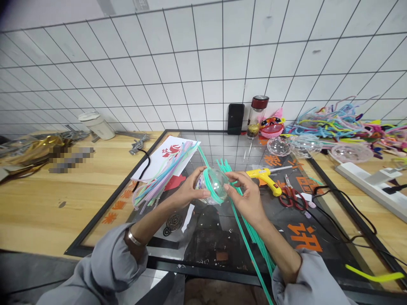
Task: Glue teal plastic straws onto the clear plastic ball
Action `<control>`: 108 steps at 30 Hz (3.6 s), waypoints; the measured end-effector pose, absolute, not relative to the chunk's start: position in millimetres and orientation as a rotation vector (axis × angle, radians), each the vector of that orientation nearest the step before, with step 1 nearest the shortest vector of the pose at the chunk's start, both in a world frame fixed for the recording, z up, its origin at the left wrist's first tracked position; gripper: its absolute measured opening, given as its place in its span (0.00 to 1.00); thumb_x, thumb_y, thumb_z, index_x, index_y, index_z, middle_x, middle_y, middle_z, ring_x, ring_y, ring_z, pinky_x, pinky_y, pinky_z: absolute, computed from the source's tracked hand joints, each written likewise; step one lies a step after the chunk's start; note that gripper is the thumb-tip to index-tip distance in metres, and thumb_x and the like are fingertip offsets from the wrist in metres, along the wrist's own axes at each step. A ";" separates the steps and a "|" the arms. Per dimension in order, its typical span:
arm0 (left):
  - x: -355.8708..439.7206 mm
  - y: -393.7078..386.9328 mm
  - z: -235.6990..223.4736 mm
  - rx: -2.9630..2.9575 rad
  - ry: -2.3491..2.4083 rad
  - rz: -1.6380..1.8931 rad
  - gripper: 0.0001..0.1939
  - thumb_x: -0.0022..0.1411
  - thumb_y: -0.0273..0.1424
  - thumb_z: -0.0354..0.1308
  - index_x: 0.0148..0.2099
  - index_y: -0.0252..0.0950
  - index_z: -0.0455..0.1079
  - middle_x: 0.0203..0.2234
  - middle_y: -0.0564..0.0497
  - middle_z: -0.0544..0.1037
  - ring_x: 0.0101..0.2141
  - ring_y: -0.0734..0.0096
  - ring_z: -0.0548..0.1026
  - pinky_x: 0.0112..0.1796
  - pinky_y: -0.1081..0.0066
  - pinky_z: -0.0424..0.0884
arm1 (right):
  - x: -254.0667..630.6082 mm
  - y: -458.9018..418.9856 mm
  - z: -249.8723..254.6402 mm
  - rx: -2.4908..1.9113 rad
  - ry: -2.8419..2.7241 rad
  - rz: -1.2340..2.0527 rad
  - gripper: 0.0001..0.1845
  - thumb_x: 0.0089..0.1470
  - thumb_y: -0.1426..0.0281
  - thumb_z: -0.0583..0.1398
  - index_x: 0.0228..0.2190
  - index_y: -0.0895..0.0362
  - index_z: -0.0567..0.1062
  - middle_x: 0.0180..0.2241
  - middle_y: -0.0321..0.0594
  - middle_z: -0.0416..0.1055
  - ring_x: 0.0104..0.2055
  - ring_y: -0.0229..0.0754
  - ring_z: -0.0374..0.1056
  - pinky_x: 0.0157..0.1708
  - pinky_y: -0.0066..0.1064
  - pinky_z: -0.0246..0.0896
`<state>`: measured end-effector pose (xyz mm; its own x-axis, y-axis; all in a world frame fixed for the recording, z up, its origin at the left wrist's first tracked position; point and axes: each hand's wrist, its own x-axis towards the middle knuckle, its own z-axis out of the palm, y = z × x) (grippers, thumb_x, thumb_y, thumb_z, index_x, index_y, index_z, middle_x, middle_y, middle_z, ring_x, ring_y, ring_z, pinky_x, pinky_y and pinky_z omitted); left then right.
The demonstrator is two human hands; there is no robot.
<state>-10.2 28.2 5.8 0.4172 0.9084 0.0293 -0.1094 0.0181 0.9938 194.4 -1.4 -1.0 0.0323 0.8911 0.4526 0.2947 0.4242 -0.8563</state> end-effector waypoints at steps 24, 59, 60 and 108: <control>-16.6 35.5 -6.8 0.968 0.600 0.788 0.38 0.49 0.47 0.67 0.58 0.35 0.65 0.42 0.40 0.80 0.32 0.60 0.80 0.27 0.66 0.78 | 188.1 -5.8 -6.6 -1.112 -1.552 0.817 0.34 0.46 0.57 0.67 0.54 0.51 0.68 0.49 0.46 0.70 0.49 0.47 0.68 0.45 0.41 0.68; -13.8 28.6 3.2 0.972 0.708 0.916 0.42 0.43 0.41 0.74 0.58 0.37 0.63 0.50 0.42 0.75 0.38 0.62 0.78 0.31 0.72 0.73 | 184.7 -18.2 0.5 -0.892 -1.939 0.099 0.24 0.57 0.74 0.61 0.54 0.48 0.72 0.51 0.47 0.63 0.52 0.47 0.64 0.46 0.44 0.66; -14.0 28.5 2.8 0.974 0.705 0.916 0.43 0.42 0.41 0.74 0.59 0.37 0.62 0.49 0.42 0.75 0.39 0.61 0.78 0.32 0.72 0.73 | 184.8 -18.2 0.6 -0.889 -1.941 0.097 0.24 0.57 0.74 0.61 0.54 0.48 0.72 0.51 0.47 0.63 0.52 0.47 0.64 0.46 0.43 0.66; -11.4 16.4 21.8 1.759 0.986 0.755 0.45 0.41 0.36 0.72 0.61 0.38 0.59 0.53 0.45 0.70 0.51 0.52 0.70 0.52 0.58 0.67 | 224.0 4.3 8.2 -1.182 -1.725 -0.146 0.15 0.61 0.64 0.55 0.45 0.56 0.76 0.45 0.48 0.69 0.48 0.48 0.67 0.48 0.44 0.63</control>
<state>-11.4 16.4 21.8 0.4846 0.8726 0.0613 0.2872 -0.2249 0.9311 224.0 4.3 8.2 -0.0244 0.6368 0.7707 0.7572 0.5150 -0.4016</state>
